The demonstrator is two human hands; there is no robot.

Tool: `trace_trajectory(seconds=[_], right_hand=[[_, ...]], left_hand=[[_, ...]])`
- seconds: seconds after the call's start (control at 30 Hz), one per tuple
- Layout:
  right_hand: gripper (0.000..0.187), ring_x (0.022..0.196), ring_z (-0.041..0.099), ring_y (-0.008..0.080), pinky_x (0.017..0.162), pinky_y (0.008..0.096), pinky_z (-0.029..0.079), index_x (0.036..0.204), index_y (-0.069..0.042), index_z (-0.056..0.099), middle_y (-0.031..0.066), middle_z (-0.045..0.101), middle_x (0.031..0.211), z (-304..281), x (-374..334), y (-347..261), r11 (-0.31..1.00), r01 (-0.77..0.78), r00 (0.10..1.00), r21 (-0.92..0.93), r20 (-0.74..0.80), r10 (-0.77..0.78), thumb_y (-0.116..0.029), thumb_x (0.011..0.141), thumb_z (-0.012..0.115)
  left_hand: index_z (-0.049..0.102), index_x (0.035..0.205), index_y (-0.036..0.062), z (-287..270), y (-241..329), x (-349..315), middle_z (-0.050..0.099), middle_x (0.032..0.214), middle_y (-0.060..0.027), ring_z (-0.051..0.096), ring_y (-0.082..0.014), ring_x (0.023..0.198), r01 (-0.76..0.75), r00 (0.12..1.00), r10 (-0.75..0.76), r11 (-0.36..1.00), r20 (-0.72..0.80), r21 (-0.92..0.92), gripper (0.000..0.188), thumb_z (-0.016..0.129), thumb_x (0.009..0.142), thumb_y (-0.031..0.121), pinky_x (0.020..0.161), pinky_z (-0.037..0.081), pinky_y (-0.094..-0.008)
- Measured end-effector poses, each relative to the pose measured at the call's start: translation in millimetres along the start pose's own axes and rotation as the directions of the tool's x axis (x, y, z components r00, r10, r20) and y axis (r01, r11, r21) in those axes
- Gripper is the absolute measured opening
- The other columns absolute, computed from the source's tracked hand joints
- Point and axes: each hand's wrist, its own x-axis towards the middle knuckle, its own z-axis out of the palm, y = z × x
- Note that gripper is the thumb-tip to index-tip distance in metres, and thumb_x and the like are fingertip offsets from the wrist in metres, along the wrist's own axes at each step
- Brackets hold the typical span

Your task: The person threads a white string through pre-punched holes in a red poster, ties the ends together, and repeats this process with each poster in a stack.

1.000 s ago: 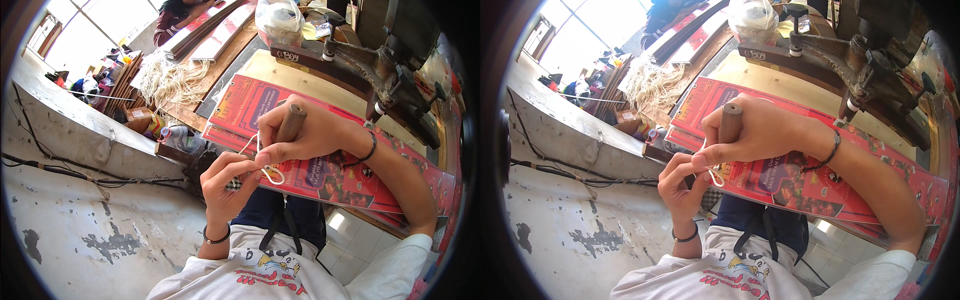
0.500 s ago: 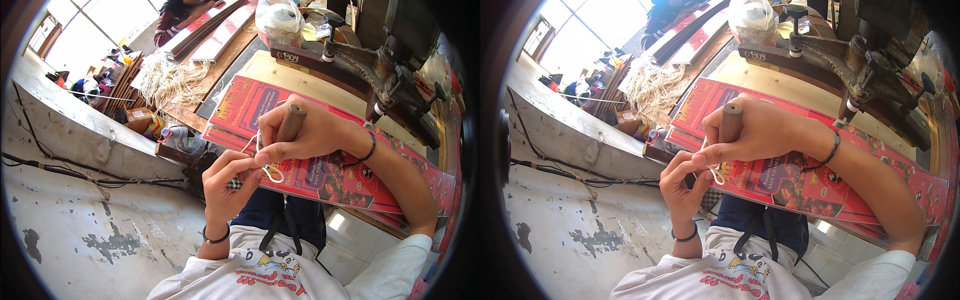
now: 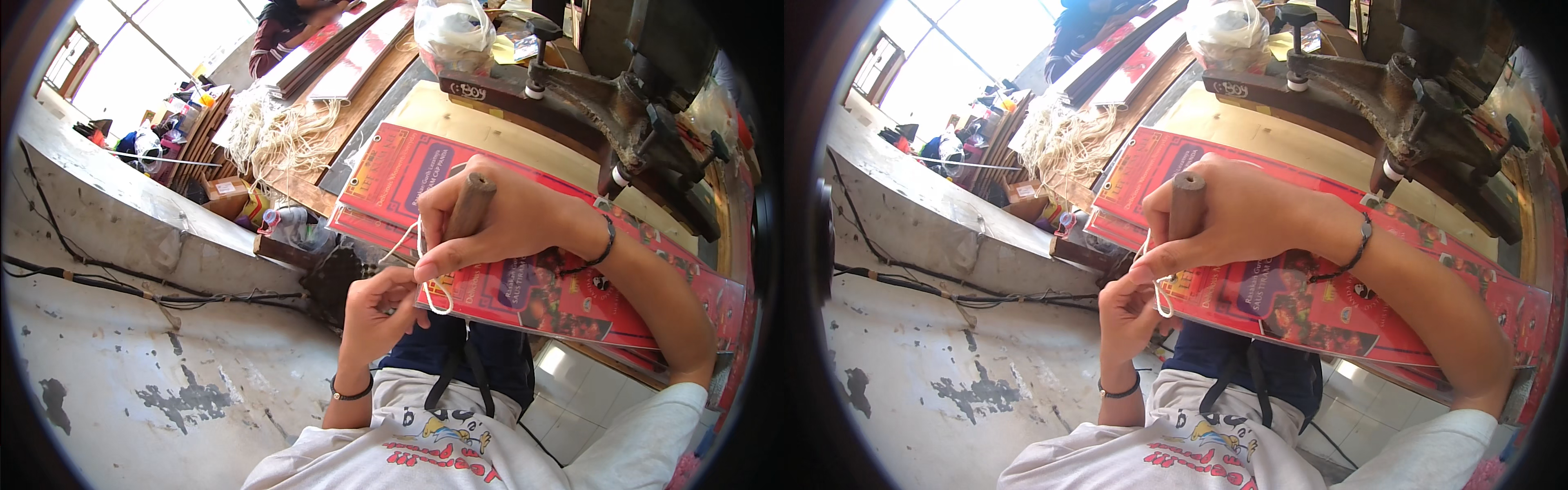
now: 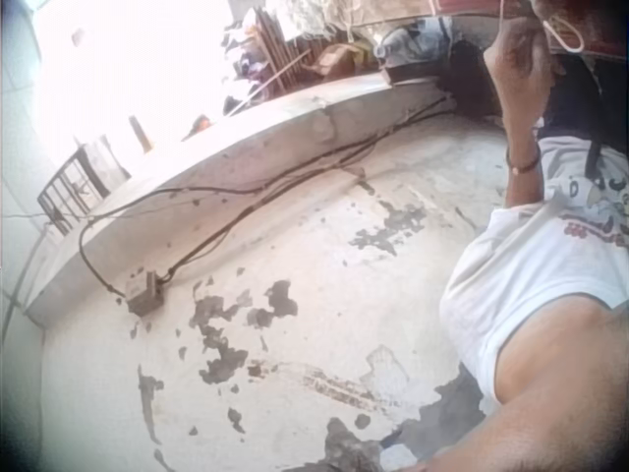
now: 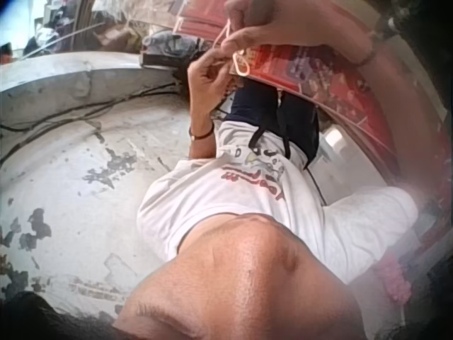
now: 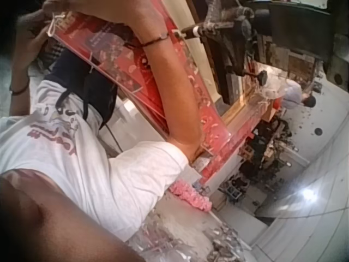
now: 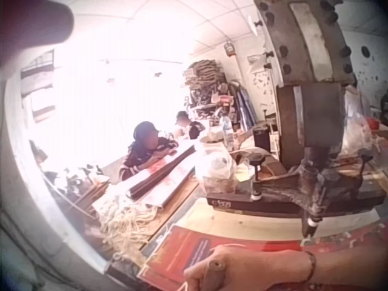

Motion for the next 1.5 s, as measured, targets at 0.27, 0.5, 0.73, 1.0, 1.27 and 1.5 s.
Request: trace_trajectory(seconds=[0.27,0.5,0.73,1.0,1.27,1.5], right_hand=[[0.029,0.059,0.056,0.0071,0.054,0.0253,0.043,0.075,-0.004,0.067,0.0007,0.064,0.063,0,1,2,0.998,0.056,0.998,-0.007,-0.02,-0.056,-0.027,0.082,0.084],[0.032,0.06,0.055,0.0061,0.054,0.0248,0.042,0.076,-0.004,0.067,-0.0001,0.063,0.063,-2,0,1,0.999,0.031,1.0,-0.013,-0.005,-0.031,-0.03,0.084,0.083],[0.035,0.061,0.054,0.0056,0.054,0.0249,0.042,0.076,-0.003,0.064,-0.0003,0.062,0.064,-2,0,2,1.0,0.019,0.998,0.015,-0.066,-0.018,-0.033,0.09,0.077],[0.049,0.054,0.049,0.0115,0.052,0.031,0.039,0.07,-0.007,0.061,0.0005,0.054,0.056,-2,1,7,0.999,-0.023,0.996,-0.03,-0.083,0.021,-0.05,0.09,0.072],[0.052,0.053,0.046,0.0114,0.051,0.0313,0.037,0.067,-0.006,0.06,0.001,0.051,0.054,-2,0,3,0.998,-0.04,0.995,-0.045,-0.091,0.036,-0.052,0.089,0.072],[0.049,0.053,0.045,0.0083,0.05,0.0295,0.036,0.069,-0.005,0.063,-0.0003,0.051,0.054,-4,1,0,0.999,-0.017,0.996,-0.039,-0.092,0.014,-0.048,0.091,0.072]], left_hand=[[0.066,0.114,-0.0069,10,-10,4,0.073,0.084,-0.011,0.071,-0.0127,0.065,-0.087,0.995,0.093,0.986,0.033,-0.144,0.022,0.067,0.093,0.001,0.052,0.054,-0.0213],[0.066,0.102,-0.0061,17,-7,7,0.072,0.079,-0.0093,0.07,-0.0119,0.063,-0.195,0.98,0.192,0.979,-0.047,-0.056,0.013,0.067,0.095,0.005,0.051,0.052,-0.0205],[0.059,0.088,-0.0053,7,-9,4,0.065,0.07,-0.0081,0.064,-0.0117,0.055,-0.096,0.991,0.081,0.986,-0.106,-0.136,0.004,0.058,0.092,-0.006,0.046,0.045,-0.0223],[0.043,0.081,0.0037,-91,-16,-7,0.042,0.065,-0.0048,0.047,-0.0142,0.039,-0.277,0.924,0.188,0.93,-0.334,-0.241,0.016,0.053,0.093,0.008,0.03,0.038,-0.0252],[0.047,0.084,0.002,-75,-18,0,0.053,0.074,-0.0112,0.058,-0.0231,0.056,-0.344,0.893,0.139,0.823,-0.428,-0.452,0.013,0.054,0.091,0.01,0.048,0.048,-0.0322],[0.034,0.083,0.0107,-57,-11,-5,0.048,0.062,-0.0051,0.057,-0.0263,0.064,-0.279,0.956,0.267,0.698,-0.121,-0.659,0.018,0.046,0.095,0.017,0.06,0.046,-0.0355]])
